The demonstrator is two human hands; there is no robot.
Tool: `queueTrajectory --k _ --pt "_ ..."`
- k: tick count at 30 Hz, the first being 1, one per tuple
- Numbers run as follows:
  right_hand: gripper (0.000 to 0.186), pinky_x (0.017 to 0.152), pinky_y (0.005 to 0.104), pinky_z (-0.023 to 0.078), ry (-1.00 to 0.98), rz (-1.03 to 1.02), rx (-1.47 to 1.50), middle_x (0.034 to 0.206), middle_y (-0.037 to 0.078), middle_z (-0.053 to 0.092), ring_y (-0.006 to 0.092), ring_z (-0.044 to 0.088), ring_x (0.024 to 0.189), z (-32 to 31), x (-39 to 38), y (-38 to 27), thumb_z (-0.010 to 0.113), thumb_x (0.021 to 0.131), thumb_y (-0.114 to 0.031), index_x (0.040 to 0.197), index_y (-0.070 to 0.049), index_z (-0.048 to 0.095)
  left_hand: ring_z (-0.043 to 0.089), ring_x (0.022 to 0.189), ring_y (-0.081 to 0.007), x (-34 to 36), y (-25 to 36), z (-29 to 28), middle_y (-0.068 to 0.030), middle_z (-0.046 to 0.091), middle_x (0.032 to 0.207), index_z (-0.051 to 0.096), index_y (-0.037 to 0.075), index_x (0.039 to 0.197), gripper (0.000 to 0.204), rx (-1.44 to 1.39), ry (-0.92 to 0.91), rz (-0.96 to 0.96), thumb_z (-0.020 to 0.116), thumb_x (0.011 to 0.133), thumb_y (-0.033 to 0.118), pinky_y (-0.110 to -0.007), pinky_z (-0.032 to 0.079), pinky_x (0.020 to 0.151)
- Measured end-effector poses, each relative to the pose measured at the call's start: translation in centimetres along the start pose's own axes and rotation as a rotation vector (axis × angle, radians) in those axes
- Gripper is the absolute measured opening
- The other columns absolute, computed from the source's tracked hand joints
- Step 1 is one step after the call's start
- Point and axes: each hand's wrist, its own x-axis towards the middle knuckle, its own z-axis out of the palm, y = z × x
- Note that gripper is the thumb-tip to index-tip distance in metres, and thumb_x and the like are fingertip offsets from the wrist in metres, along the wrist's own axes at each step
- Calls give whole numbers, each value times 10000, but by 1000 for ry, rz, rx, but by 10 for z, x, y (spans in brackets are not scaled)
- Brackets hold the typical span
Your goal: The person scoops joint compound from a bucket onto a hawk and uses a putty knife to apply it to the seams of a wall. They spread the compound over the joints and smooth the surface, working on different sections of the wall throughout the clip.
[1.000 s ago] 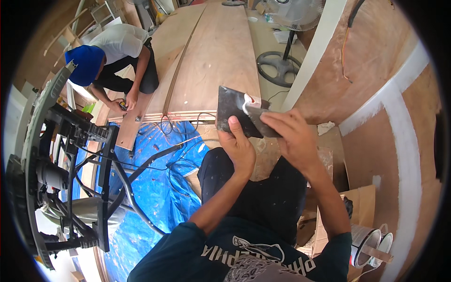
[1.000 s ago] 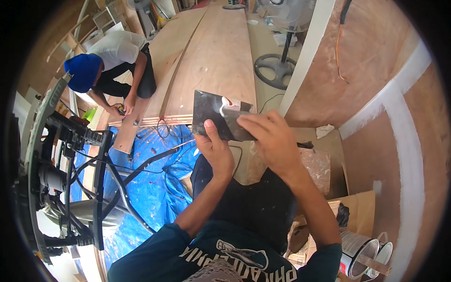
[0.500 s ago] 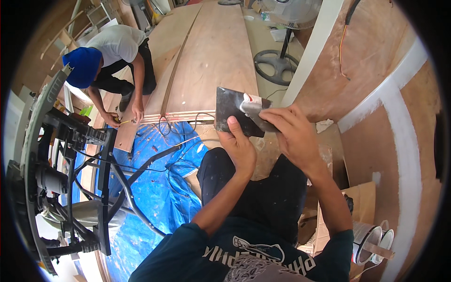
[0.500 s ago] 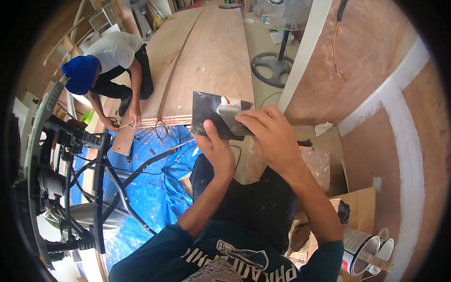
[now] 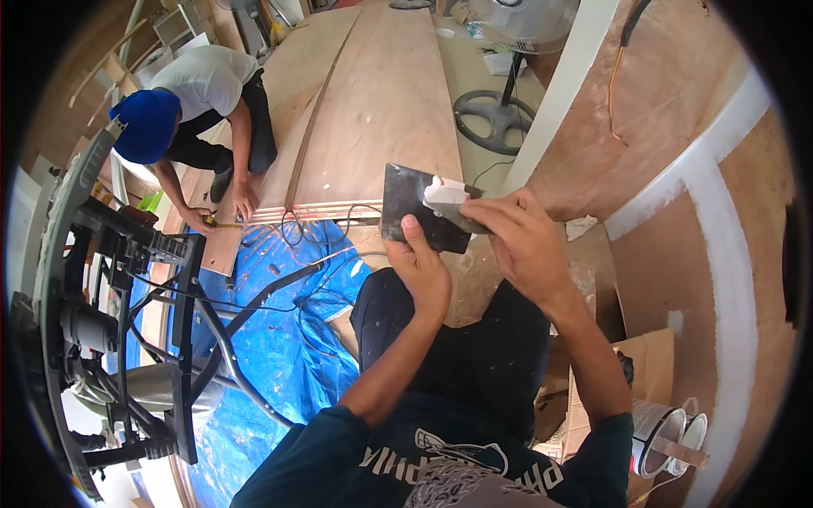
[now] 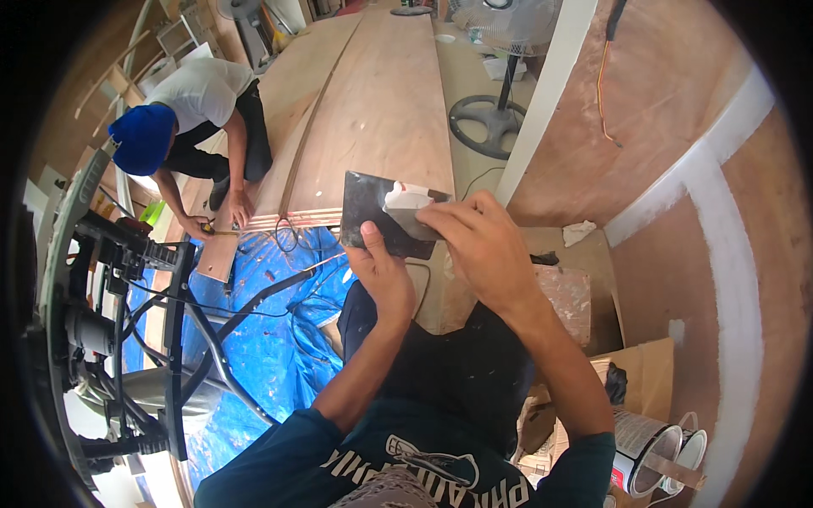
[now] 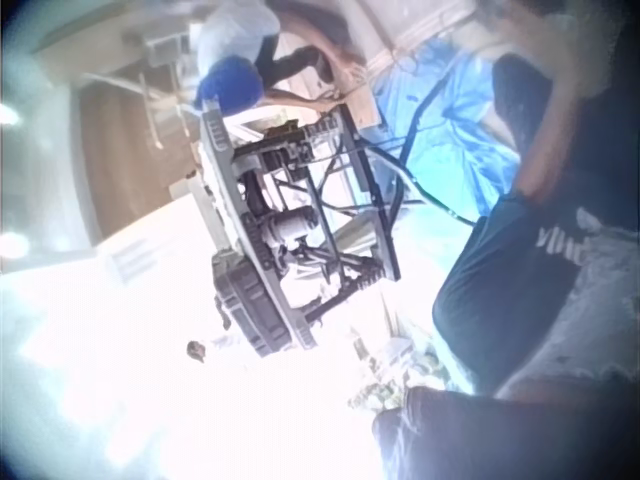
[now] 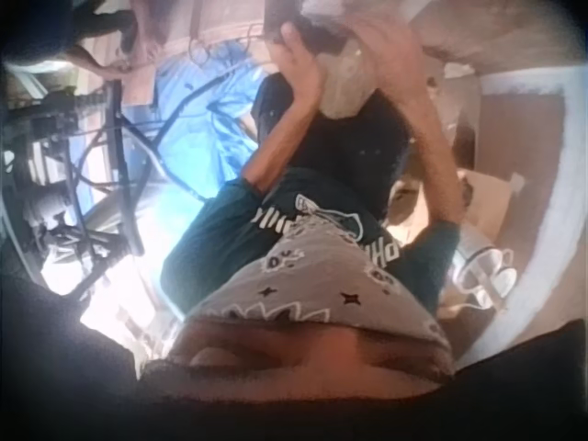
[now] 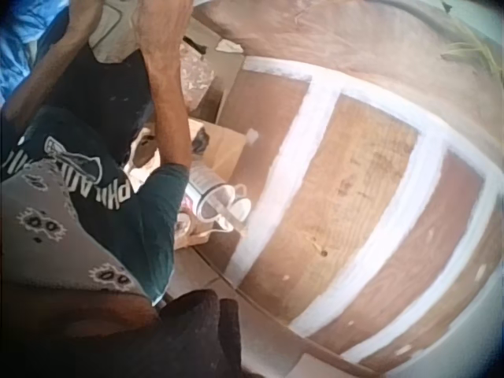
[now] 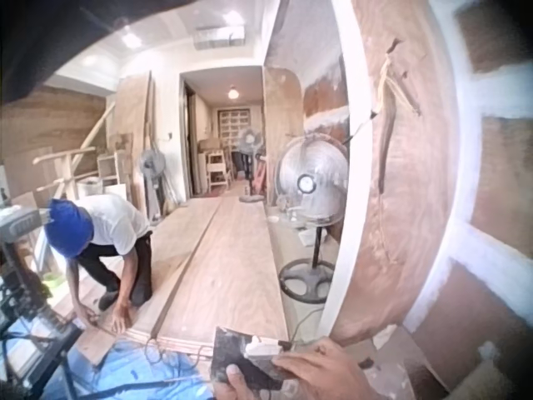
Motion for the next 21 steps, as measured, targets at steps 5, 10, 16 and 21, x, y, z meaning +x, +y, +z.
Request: queueTrajectory --k 5,10,16,21 --pt "383 766 363 495 -30 -15 18 1038 86 686 294 566 848 5 -2 -3 607 723 49 1091 -43 660 569 895 -115 -3 -13 -4 -78 591 1031 469 -19 1187 335 149 1 101 441 1050 285 -259 495 751" --pt "353 770 358 496 -15 17 -21 1024 77 689 283 569 851 -4 0 3 624 729 30 1071 -39 673 597 941 -138 -10 -14 -9 -97 589 1092 457 -1 1204 338 26 -25 -43 454 1044 297 -284 533 772" --pt "338 770 358 499 -49 36 -29 1044 78 689 274 567 847 -6 -3 -1 624 746 22 1077 -30 668 606 962 -149 -13 -6 -6 -99 587 1111 447 4 1215 339 -9 -33 -94 460 1041 295 -295 546 790" --pt "358 772 359 499 -96 9 -27 1064 77 688 272 564 841 2 -7 -5 619 742 29 1095 -25 654 597 980 -146 -13 -14 -7 -94 584 1120 448 1 1217 344 -38 -29 -97 463 1041 296 -293 526 825"
